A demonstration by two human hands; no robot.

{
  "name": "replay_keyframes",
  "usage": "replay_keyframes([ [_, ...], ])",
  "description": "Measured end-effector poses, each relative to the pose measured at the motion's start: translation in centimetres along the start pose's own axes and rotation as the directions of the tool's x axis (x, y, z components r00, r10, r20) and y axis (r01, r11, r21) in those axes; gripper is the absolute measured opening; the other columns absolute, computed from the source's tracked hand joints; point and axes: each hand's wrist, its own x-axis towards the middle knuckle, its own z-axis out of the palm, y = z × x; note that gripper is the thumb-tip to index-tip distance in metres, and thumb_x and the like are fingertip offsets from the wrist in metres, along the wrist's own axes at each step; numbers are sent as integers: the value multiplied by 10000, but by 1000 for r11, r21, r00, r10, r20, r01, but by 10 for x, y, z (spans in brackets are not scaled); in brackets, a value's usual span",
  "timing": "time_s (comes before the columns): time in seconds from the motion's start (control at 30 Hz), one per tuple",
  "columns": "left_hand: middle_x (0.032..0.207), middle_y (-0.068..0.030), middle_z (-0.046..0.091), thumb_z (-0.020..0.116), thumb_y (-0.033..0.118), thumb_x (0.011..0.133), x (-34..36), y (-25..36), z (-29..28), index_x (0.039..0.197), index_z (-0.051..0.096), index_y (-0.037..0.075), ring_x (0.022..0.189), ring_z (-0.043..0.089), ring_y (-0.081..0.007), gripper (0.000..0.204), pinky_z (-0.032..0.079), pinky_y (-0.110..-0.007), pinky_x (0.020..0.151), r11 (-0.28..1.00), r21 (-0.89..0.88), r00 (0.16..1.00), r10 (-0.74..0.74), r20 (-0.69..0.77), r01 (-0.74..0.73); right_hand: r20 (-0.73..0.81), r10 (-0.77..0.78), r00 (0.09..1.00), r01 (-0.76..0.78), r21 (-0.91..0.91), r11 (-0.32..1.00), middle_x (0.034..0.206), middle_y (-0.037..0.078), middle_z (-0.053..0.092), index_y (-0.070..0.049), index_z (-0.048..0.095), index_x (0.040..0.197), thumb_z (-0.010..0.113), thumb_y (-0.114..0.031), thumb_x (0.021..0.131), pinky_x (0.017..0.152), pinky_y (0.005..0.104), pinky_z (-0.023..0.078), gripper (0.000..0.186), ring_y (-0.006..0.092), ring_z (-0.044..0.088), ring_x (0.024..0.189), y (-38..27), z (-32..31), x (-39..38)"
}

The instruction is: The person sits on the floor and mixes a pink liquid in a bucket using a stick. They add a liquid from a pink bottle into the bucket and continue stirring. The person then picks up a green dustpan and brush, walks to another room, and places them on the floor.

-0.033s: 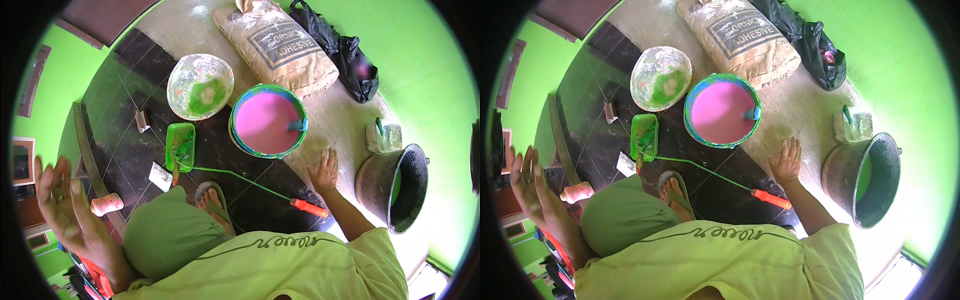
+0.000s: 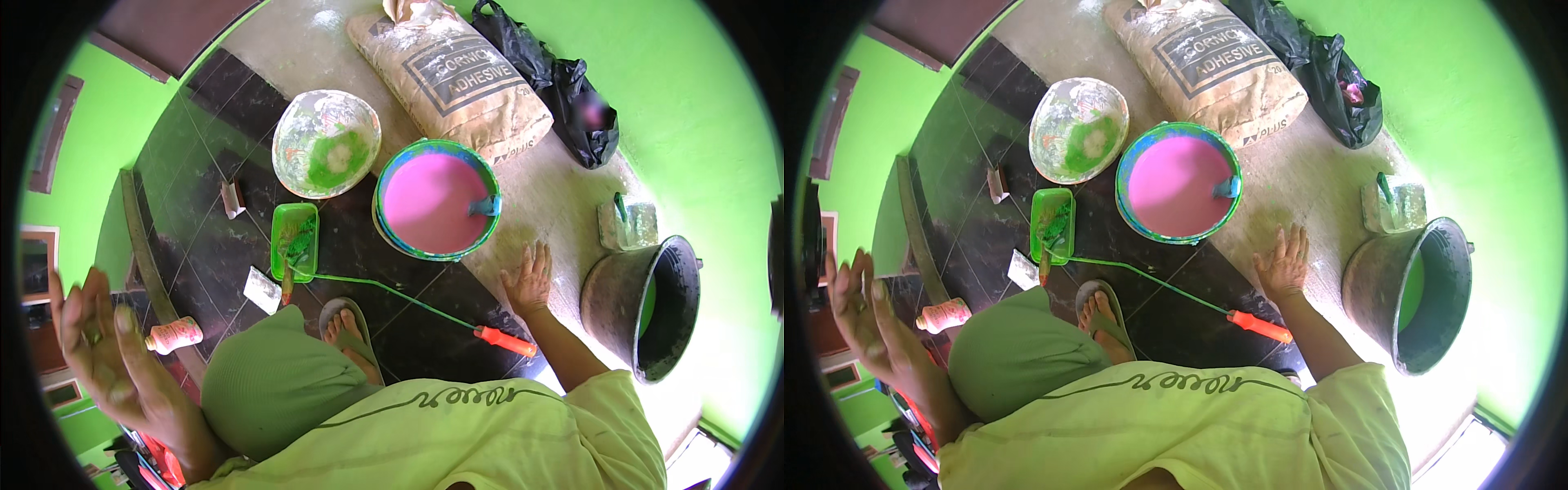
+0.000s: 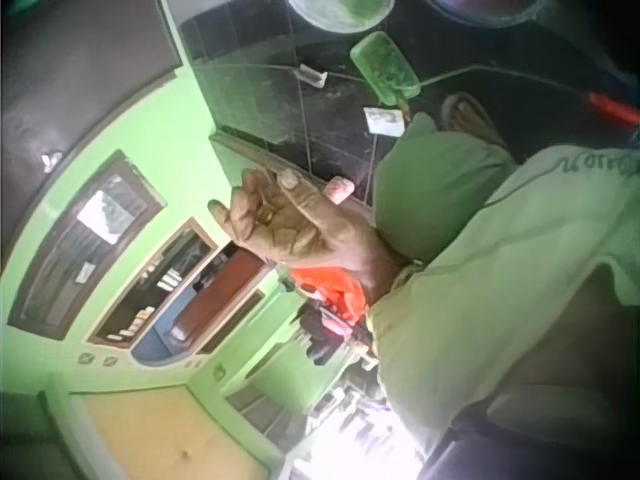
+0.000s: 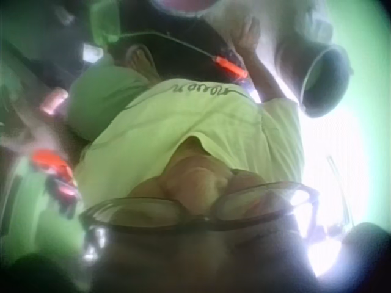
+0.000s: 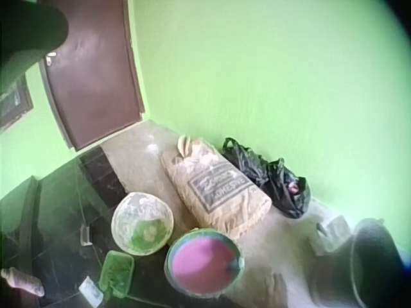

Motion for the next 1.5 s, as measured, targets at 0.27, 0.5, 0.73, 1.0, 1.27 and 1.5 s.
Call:
replay_keyframes([
  [0.27,1583,-236,334,554,-38,954,-1,1,46,1347,473,-84,1377,480,-339,404,370,-460,1190,990,114,995,-91,35,86,67,8,998,-9,13,1000,1621,306,169,-59,308,1545,721,-501,797,1237,629,64,962,514,102,1518,20,26,6],
  [0.5,1571,-244,288,597,-49,867,15,-11,128,1279,516,-38,1398,435,-337,420,344,-465,1182,958,248,939,54,339,-144,144,69,987,-72,20,997,1628,302,153,-72,328,1543,694,-634,771,1228,652,1,1022,503,55,1528,24,26,13],
  [0.73,1523,-268,360,696,89,811,29,-18,176,1147,558,7,1288,483,-358,372,390,-484,1095,927,267,728,8,686,-263,164,109,980,-127,100,987,1612,333,150,-73,280,1552,714,-638,745,1212,680,-7,1077,523,53,1521,28,23,20],
  [1.0,1524,-254,372,698,51,757,16,2,167,1097,563,-4,1296,476,-363,370,402,-488,1075,980,155,642,-40,766,-123,199,128,972,-145,71,987,1612,339,150,-27,342,1526,695,-640,763,1202,696,-17,1040,533,45,1518,27,20,21],
  [1.27,1471,-306,400,701,18,730,8,21,131,1022,583,32,1295,464,-421,315,382,-526,1063,993,51,602,27,798,-111,269,288,919,-255,-150,955,1641,323,94,-35,282,1573,559,-613,893,1210,678,-29,935,514,21,1530,11,12,28],
  [1.5,1431,-251,442,695,60,744,-5,43,95,1045,624,63,1323,419,-415,310,303,-589,1107,987,119,548,-40,835,-109,220,304,927,-341,152,928,1609,277,226,-74,302,1564,674,-409,894,1204,558,251,837,466,284,1468,-35,-63,23],
])
